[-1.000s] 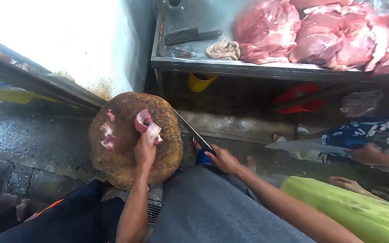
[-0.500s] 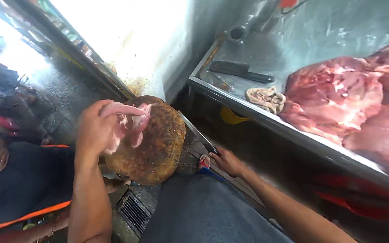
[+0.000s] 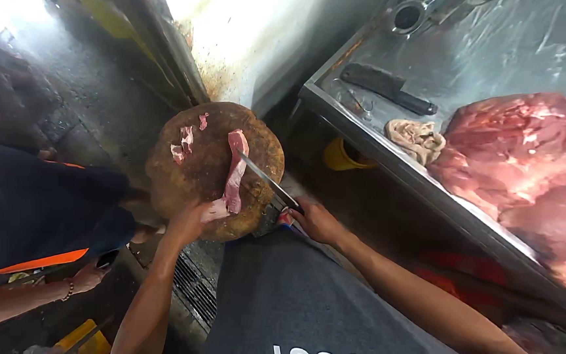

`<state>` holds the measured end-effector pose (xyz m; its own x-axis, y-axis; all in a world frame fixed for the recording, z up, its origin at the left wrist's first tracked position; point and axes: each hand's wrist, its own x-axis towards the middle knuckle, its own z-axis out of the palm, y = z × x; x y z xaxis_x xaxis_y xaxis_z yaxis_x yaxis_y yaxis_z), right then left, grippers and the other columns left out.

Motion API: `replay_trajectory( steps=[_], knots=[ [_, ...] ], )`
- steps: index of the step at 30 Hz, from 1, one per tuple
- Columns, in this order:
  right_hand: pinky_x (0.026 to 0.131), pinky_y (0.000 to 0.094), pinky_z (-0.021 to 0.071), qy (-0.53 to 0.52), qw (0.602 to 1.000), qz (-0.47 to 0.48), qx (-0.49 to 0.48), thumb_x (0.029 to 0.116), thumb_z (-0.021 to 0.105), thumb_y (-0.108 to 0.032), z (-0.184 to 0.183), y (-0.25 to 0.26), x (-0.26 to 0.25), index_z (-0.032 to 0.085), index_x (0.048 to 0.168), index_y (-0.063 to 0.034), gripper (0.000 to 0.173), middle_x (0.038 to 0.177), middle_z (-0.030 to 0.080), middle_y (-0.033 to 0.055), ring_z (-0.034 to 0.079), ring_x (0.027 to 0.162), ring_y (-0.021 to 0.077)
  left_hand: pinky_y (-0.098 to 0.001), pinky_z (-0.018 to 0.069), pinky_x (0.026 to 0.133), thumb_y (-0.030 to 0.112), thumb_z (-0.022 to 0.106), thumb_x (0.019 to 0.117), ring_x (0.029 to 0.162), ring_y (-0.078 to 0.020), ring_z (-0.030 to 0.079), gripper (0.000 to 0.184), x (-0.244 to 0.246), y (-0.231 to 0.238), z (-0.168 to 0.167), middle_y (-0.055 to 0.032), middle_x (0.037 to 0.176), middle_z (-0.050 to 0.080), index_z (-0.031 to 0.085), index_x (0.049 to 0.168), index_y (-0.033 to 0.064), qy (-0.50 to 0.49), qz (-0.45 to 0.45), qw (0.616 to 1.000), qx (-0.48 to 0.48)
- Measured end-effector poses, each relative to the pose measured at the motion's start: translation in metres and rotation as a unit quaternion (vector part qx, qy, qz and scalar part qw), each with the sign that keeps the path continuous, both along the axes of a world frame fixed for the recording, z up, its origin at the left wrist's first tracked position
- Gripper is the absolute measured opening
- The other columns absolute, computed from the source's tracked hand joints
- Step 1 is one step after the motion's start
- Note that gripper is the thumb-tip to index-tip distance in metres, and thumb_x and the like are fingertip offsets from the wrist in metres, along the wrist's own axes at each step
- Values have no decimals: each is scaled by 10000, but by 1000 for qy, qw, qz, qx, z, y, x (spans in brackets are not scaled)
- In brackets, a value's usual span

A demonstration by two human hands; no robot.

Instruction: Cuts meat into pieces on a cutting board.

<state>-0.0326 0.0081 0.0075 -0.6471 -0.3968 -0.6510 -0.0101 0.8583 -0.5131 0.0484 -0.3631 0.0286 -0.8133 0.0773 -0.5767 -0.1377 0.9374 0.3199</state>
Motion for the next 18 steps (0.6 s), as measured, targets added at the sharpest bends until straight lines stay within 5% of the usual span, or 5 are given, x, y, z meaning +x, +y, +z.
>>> replay_trajectory(
  steps=[9, 12, 18],
  knots=[
    [888, 616, 563, -92, 993, -25, 71, 1101, 406, -394, -7, -154, 52, 455, 1450, -85, 470, 1126, 695, 226, 694, 1065, 428, -579, 511, 1007, 266, 712, 927, 1234, -365, 609, 512, -8, -29, 4, -133, 1400, 596, 593, 1424, 236, -43, -115, 992, -3],
    [866, 629, 567, -133, 983, -43, 117, 1106, 384, -396, -25, -147, 97, 407, 1466, -83, 477, 1137, 687, 250, 697, 1057, 456, -589, 535, 952, 273, 716, 923, 1169, -357, 649, 451, -15, -51, 16, -127, 1338, 639, 635, 1364, 213, -30, -117, 992, -21],
    [880, 650, 552, -188, 966, -58, 170, 1109, 388, -450, -23, -105, 149, 425, 1452, -100, 491, 1132, 696, 264, 689, 1081, 481, -578, 525, 1004, 263, 765, 878, 1204, -311, 641, 493, -21, -98, 26, -104, 1321, 658, 653, 1356, 216, -15, -21, 1000, 9]
  ],
)
